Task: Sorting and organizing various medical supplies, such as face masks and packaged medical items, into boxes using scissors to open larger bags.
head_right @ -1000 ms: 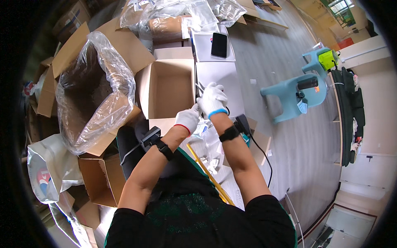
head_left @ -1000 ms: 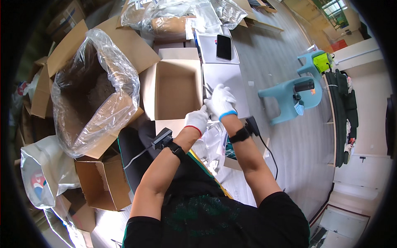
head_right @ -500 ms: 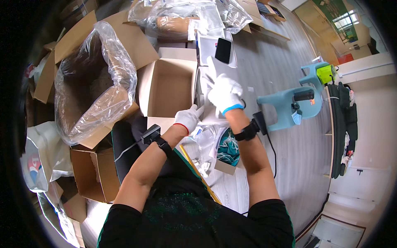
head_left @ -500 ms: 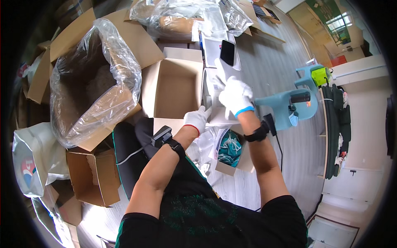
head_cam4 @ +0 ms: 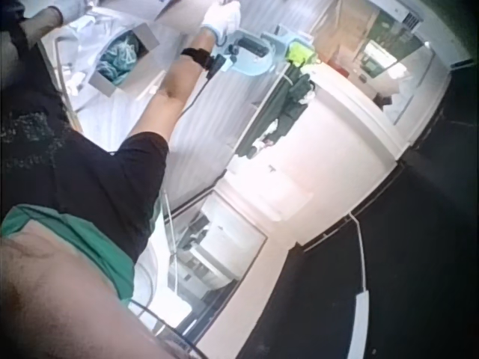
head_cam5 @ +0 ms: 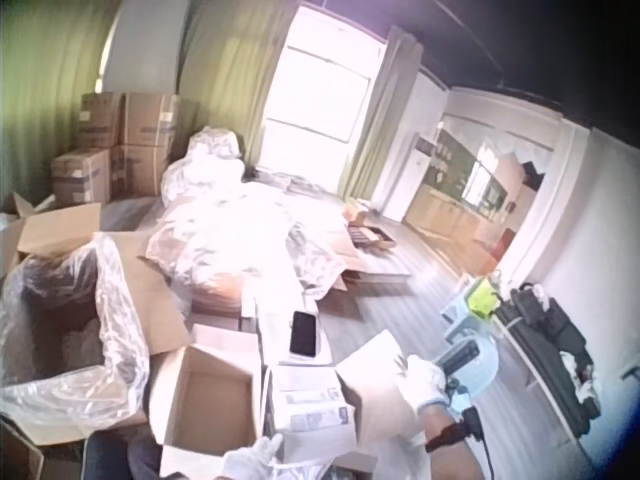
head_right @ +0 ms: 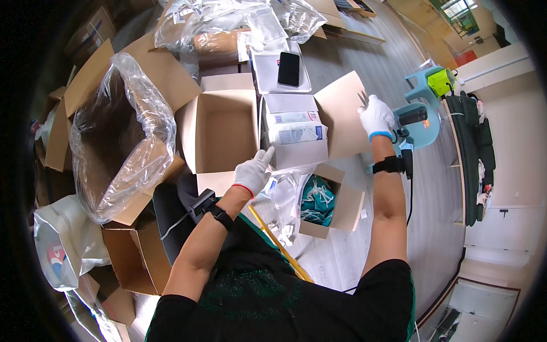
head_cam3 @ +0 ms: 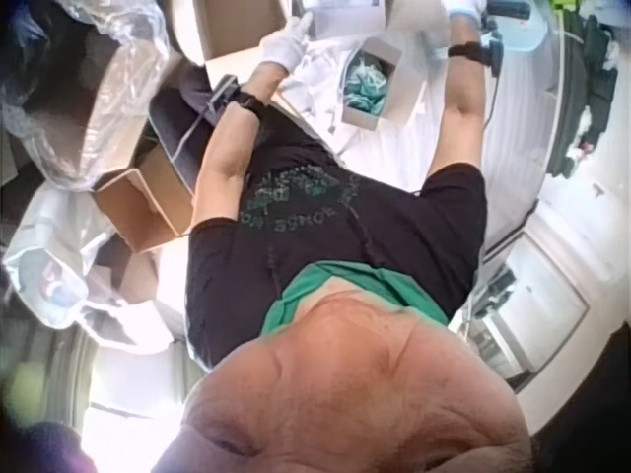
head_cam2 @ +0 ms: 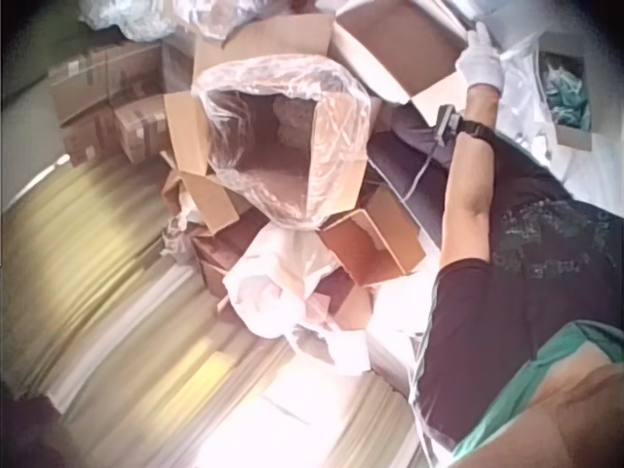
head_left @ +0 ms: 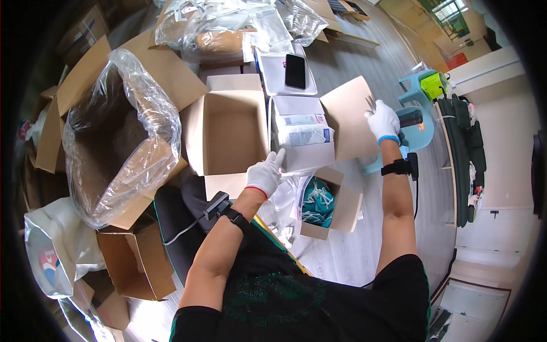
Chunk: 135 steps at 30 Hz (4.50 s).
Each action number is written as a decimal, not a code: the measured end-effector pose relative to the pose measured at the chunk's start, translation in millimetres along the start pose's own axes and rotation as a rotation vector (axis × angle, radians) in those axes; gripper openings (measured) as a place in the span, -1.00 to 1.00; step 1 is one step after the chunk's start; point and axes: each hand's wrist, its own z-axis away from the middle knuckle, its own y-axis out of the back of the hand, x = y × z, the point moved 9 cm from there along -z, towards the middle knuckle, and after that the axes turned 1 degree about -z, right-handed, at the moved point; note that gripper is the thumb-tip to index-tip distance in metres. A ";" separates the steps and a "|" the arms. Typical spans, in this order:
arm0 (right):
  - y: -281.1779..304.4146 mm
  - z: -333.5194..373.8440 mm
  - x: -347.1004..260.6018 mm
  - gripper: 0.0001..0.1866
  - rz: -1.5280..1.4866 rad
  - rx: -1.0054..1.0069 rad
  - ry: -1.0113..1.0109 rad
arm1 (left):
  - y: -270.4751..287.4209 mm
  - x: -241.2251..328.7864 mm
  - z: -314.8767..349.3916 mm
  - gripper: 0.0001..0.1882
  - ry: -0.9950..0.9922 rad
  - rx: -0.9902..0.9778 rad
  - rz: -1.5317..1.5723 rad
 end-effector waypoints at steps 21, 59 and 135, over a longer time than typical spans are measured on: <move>-204.2 29.2 9.7 -0.70 -1.150 -0.424 -0.134 | 15.6 -26.9 14.1 -0.12 0.130 0.016 0.102; -167.4 59.7 -63.8 -0.50 -0.627 -0.303 0.166 | 44.9 12.5 9.0 -0.87 -0.054 0.410 0.513; -84.0 68.5 -173.3 -0.73 -0.628 -0.039 0.324 | -79.3 89.6 51.5 -0.98 -0.412 0.208 -0.061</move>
